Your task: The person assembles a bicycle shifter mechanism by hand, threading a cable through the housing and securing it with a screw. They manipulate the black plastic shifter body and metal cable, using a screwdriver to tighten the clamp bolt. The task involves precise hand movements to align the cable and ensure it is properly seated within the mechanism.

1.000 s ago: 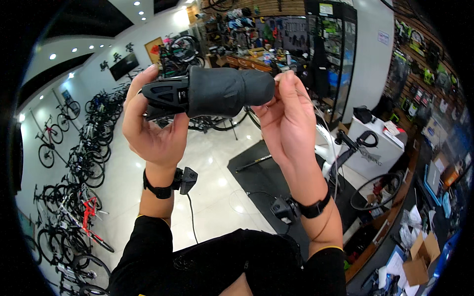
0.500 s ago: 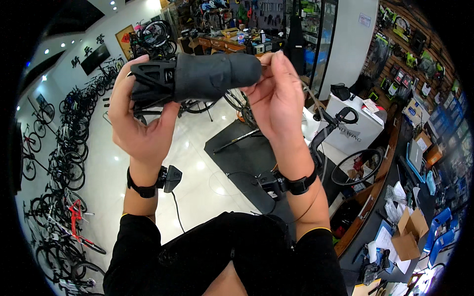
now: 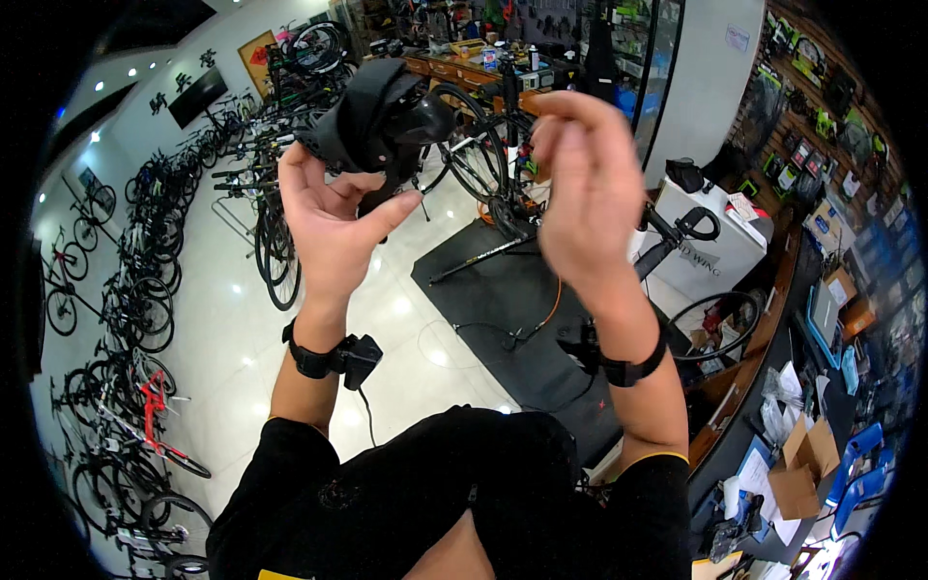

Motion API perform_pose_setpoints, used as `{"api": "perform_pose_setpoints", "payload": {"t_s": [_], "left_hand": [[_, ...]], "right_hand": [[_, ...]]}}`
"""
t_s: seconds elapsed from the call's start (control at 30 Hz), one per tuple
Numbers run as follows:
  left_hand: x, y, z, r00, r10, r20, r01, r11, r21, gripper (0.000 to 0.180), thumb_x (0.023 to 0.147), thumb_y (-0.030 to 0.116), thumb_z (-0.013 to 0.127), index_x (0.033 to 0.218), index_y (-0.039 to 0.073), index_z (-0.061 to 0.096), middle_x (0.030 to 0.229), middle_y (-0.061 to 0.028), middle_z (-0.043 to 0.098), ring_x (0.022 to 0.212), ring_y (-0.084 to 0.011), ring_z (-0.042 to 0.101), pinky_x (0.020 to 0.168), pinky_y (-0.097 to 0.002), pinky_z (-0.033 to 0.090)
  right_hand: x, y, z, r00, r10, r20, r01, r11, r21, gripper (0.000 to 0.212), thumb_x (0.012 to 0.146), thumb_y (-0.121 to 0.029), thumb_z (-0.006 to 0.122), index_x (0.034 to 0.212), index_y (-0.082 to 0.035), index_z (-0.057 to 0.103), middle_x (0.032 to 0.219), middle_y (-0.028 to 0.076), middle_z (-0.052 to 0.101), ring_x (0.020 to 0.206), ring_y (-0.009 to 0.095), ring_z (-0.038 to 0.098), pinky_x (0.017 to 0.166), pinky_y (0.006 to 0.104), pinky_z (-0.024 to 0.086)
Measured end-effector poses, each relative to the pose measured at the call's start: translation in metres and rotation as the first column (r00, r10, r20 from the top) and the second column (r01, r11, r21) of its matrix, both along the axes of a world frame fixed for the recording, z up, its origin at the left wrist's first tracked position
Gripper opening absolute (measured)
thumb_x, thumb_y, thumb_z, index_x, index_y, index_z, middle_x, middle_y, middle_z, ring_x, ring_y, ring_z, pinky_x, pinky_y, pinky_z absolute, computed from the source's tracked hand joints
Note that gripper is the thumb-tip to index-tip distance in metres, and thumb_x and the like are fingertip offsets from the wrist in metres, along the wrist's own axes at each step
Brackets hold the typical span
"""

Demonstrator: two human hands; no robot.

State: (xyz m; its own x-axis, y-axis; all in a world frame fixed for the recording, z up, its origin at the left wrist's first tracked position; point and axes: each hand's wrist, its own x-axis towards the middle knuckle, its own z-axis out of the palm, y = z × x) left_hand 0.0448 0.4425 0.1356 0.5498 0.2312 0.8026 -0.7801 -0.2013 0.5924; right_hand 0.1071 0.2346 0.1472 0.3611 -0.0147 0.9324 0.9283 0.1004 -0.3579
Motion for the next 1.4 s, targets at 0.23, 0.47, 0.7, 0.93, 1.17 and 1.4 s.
{"api": "perform_pose_setpoints", "payload": {"t_s": [0.23, 0.47, 0.7, 0.93, 1.17, 1.4], "left_hand": [[0.008, -0.009, -0.015, 0.996, 0.032, 0.088, -0.053, 0.968, 0.244, 0.106, 0.062, 0.012, 0.091, 0.140, 0.002, 0.020, 0.129, -0.0143, 0.045, 0.107, -0.0243, 0.058, 0.092, -0.0364, 0.049], [-0.003, -0.013, 0.018, 0.889, 0.236, 0.392, -0.442, 0.663, 0.604, 0.077, 0.065, 0.049, 0.084, 0.124, 0.007, 0.059, 0.121, -0.0158, 0.059, 0.107, -0.0352, 0.056, 0.093, -0.0430, 0.043], [-0.006, -0.004, 0.002, 0.944, 0.189, 0.270, -0.322, 0.707, 0.630, 0.040, 0.072, 0.026, 0.077, 0.104, 0.003, 0.065, 0.089, -0.0114, 0.066, 0.076, -0.0295, 0.060, 0.071, -0.0367, 0.049], [-0.003, -0.011, -0.005, 0.885, 0.315, 0.343, -0.460, 0.710, 0.534, 0.023, 0.072, 0.002, 0.063, 0.095, 0.001, 0.063, 0.086, -0.0132, 0.064, 0.079, -0.0333, 0.062, 0.072, -0.0386, 0.051], [-0.016, -0.006, -0.013, 0.977, 0.094, -0.192, -0.040, 0.962, 0.270, 0.024, 0.080, -0.001, 0.052, 0.102, -0.005, 0.062, 0.091, -0.0150, 0.070, 0.084, -0.0234, 0.069, 0.079, -0.0302, 0.053], [-0.025, 0.007, -0.015, 0.947, 0.161, -0.277, 0.041, 0.796, 0.604, 0.029, 0.083, -0.005, 0.049, 0.110, -0.004, 0.060, 0.099, -0.0120, 0.067, 0.091, -0.0215, 0.065, 0.084, -0.0317, 0.052]], "right_hand": [[-0.005, 0.046, -0.005, 0.902, 0.325, -0.284, -0.311, 0.946, 0.093, 0.041, 0.086, -0.029, 0.076, 0.106, 0.002, 0.058, 0.084, 0.004, 0.064, 0.071, 0.005, 0.054, 0.061, 0.0203, 0.045], [-0.005, 0.035, -0.027, 0.998, 0.016, -0.057, -0.025, 0.987, -0.159, 0.039, 0.088, -0.025, 0.073, 0.113, -0.001, 0.055, 0.079, 0.005, 0.063, 0.065, 0.009, 0.057, 0.058, 0.0223, 0.047], [-0.011, 0.030, -0.030, 0.999, 0.040, 0.008, -0.038, 0.983, -0.179, 0.038, 0.084, -0.022, 0.076, 0.109, -0.003, 0.056, 0.079, 0.005, 0.064, 0.060, 0.010, 0.060, 0.055, 0.0236, 0.048], [-0.010, 0.033, -0.033, 0.976, -0.096, 0.197, 0.144, 0.960, -0.241, 0.043, 0.078, -0.023, 0.080, 0.107, -0.003, 0.057, 0.080, 0.009, 0.065, 0.059, 0.020, 0.065, 0.054, 0.0270, 0.051], [-0.018, 0.027, -0.042, 0.941, -0.120, 0.316, 0.228, 0.916, -0.330, 0.040, 0.073, -0.026, 0.082, 0.099, -0.003, 0.062, 0.069, 0.009, 0.060, 0.052, 0.025, 0.061, 0.049, 0.0309, 0.049], [-0.024, 0.021, -0.043, 0.921, -0.007, 0.390, 0.230, 0.816, -0.530, 0.040, 0.073, -0.026, 0.081, 0.099, -0.004, 0.060, 0.066, 0.006, 0.056, 0.052, 0.023, 0.057, 0.047, 0.0315, 0.045]]}}
